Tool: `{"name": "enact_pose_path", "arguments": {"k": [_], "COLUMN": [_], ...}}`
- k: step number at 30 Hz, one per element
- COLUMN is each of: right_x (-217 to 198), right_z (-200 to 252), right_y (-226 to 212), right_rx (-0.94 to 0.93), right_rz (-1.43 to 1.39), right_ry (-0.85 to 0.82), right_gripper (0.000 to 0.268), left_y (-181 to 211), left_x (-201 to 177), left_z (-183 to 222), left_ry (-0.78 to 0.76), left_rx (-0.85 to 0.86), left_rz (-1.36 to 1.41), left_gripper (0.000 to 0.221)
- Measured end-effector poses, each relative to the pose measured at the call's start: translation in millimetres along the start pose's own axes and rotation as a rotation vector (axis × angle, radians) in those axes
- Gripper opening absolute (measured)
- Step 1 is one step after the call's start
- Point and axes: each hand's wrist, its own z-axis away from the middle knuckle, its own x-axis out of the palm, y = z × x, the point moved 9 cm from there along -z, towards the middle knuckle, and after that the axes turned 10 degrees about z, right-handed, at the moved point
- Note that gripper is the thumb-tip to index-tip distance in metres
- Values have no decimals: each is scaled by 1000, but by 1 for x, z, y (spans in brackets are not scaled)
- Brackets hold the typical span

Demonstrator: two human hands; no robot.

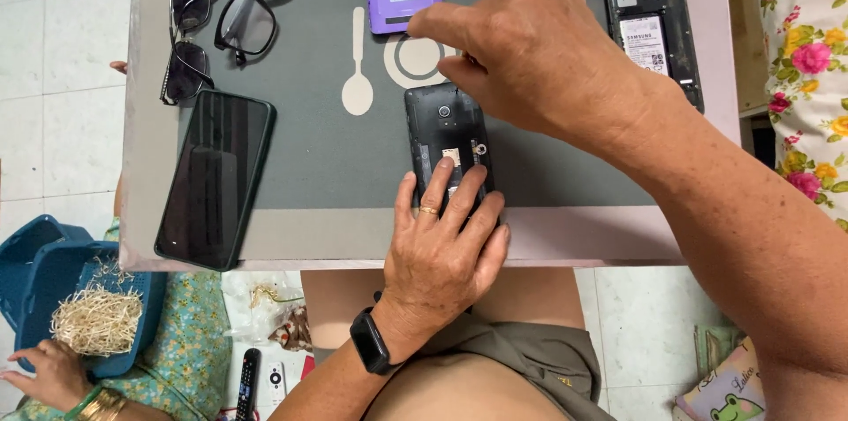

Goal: A person uses a precision tool to adjust or repair the internal SIM and SD card slots of a disassembled mobile phone.

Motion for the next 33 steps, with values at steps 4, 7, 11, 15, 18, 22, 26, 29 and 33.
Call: {"name": "enact_pose_path", "arguments": {"k": [4, 7, 11, 15, 18, 22, 26, 29, 33], "right_x": [-10, -10, -5, -1, -11, -47, -38, -40, -42], "right_z": [-1, -1, 0, 1, 9, 36, 63, 66, 67], "right_y": [-4, -3, -1, 3, 5, 6, -1, -11, -10], "right_rx": [-7, -4, -8, 21, 20, 100, 150, 137, 141], "right_rz": [-91, -142, -95, -125, -97, -190, -182, -214, -180], "right_ry": [33, 39, 31, 15, 30, 125, 150, 205, 199], "right_gripper": [46, 52, 42, 43, 41, 35, 26, 28, 26], "left_y": [2, 2, 1, 1, 2, 2, 2, 2, 2], "left_x": [-3, -1, 1, 2, 2, 1, 2, 2, -1], "left_z": [-1, 0, 2, 3, 4, 5, 7, 7, 7], "left_ry": [23, 24, 25, 28, 19, 42, 52, 45, 53], "left_rx": [17, 18, 8, 17, 17, 32, 52, 46, 46], "left_rz": [-20, -23, -31, -42, -45, -40, -45, -50, -49], "left_gripper": [18, 18, 20, 20, 20, 19, 20, 20, 20]}}
